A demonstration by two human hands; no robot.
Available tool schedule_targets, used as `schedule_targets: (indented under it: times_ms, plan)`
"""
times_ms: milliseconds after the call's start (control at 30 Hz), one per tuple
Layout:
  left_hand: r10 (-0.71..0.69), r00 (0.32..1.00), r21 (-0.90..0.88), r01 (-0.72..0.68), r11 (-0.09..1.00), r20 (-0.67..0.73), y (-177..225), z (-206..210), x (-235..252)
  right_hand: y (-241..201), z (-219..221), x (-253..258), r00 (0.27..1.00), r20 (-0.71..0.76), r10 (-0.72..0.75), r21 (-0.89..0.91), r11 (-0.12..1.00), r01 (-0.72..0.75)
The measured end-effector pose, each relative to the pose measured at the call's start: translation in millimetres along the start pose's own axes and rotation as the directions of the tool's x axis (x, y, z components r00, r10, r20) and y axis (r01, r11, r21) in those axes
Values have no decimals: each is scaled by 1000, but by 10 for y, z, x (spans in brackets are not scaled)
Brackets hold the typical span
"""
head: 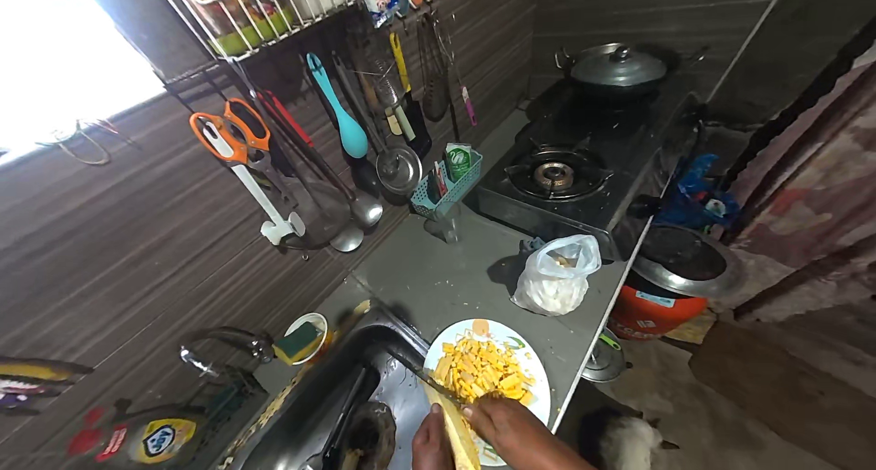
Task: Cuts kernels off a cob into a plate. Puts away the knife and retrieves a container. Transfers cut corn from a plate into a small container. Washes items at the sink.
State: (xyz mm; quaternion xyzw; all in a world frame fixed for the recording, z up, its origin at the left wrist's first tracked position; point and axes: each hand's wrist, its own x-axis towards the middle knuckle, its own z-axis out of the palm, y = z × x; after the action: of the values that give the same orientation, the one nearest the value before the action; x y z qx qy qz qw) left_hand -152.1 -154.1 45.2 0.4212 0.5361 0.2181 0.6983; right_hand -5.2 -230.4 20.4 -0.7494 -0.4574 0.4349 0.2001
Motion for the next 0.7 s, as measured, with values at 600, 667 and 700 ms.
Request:
schedule_targets:
  times_ms: [600,667,700]
  plan:
    - [-39,996,-22,40,999,74,179,15,52,20,15,-190,998,-56,21,-12,1000,-22]
    - [-44,993,-28,48,998,107,132,12,47,32,14,-201,997,-58,41,-18,999,-42]
    - [-55,992,-23,58,998,113,113,15,33,45,25,-197,997,-60,41,-19,999,-43]
